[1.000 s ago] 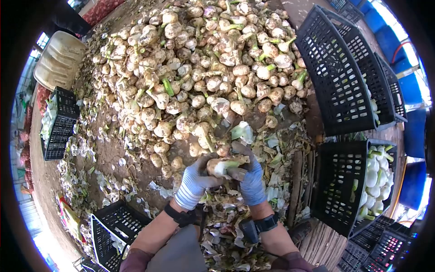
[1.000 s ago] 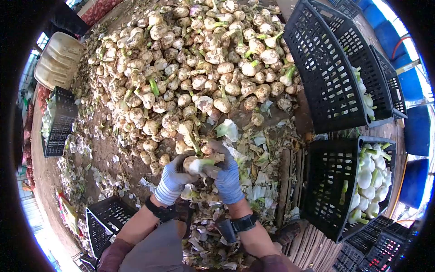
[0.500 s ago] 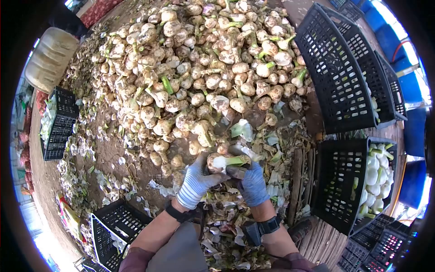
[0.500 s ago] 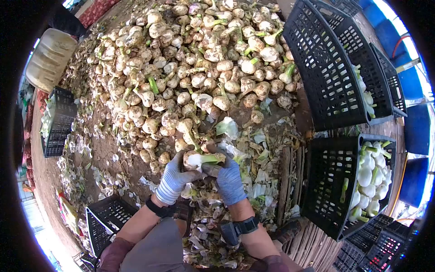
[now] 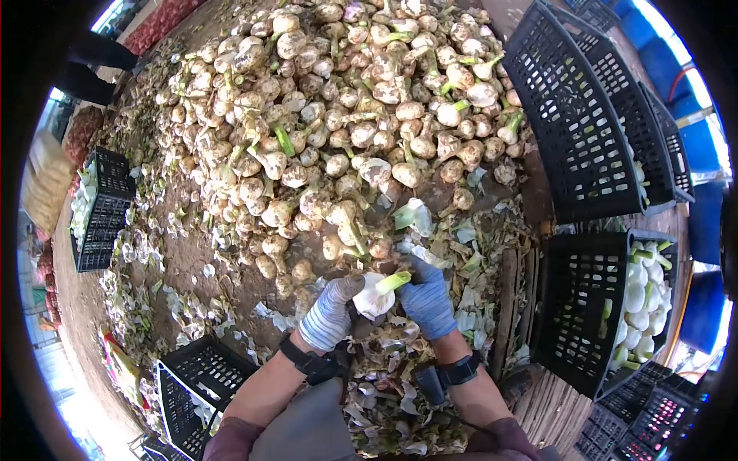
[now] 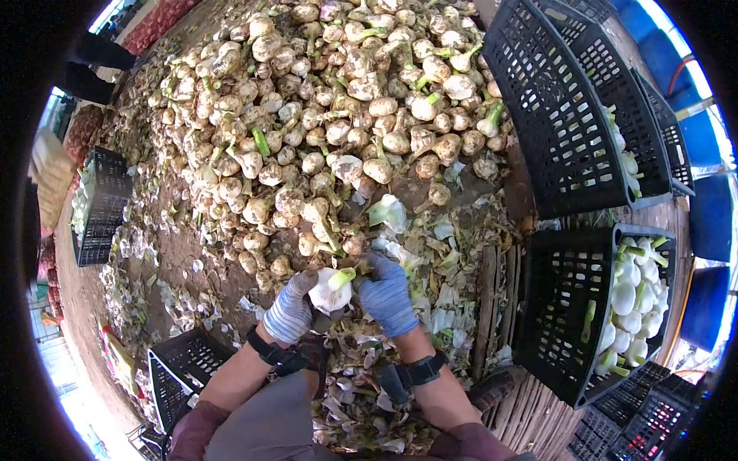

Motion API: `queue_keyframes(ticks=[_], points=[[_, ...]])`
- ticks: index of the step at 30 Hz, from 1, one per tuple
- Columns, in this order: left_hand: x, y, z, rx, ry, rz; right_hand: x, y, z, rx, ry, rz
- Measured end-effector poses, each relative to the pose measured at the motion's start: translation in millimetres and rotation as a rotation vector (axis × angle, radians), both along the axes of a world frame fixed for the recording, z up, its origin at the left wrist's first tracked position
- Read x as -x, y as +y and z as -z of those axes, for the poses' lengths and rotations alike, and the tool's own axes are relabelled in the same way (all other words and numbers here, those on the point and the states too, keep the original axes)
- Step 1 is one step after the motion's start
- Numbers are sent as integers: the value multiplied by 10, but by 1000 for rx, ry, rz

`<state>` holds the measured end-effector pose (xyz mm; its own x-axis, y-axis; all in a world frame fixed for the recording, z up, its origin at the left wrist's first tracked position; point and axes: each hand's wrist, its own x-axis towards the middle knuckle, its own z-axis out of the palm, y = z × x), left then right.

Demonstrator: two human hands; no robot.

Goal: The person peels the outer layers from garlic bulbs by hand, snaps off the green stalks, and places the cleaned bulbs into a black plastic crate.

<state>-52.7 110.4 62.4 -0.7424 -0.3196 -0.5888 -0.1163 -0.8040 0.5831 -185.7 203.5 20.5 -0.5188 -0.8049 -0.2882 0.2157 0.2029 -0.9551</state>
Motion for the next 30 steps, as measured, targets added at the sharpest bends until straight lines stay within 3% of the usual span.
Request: queue_keyframes(ticks=[2,4,6,8,9,10,11,12,14,15,19,20,22,23,25,28,29,30], points=[[-6,-49,-15,-38,10,5,74,47,-80,75,-24,29],[-9,-56,6,-80,20,8,229,189,-83,-67,-41,196],[13,-6,89,161,-49,-65,277,312,-156,-33,-147,277],[63,64,59,211,-93,-48,251,333,-535,-45,-445,113],[123,121,70,362,-83,-36,118,297,-433,7,-274,169],[164,152,83,516,-71,-27,131,312,-435,8,-267,171],[143,154,116,256,-6,-98,146,313,-441,-5,-393,192],[145,137,173,257,-6,-100,142,314,-437,-20,-524,211],[181,62,222,-73,149,-411,166,369,-385,18,-622,151],[204,2,103,-70,55,-391,154,380,-381,10,-638,166],[209,-77,5,45,100,-449,212,435,-80,103,-662,332],[210,-88,-160,-31,151,-442,232,466,-5,101,-658,338],[143,-140,-310,15,203,-154,277,494,139,76,-617,433],[108,-142,-310,17,205,-153,284,469,166,68,-582,490],[15,-90,-300,466,35,564,315,486,139,75,-607,494],[-96,107,57,596,112,1057,417,580,211,99,-724,511],[-124,182,216,593,118,1057,443,628,257,117,-822,524],[-145,247,398,879,81,1110,450,633,270,114,-818,524]])
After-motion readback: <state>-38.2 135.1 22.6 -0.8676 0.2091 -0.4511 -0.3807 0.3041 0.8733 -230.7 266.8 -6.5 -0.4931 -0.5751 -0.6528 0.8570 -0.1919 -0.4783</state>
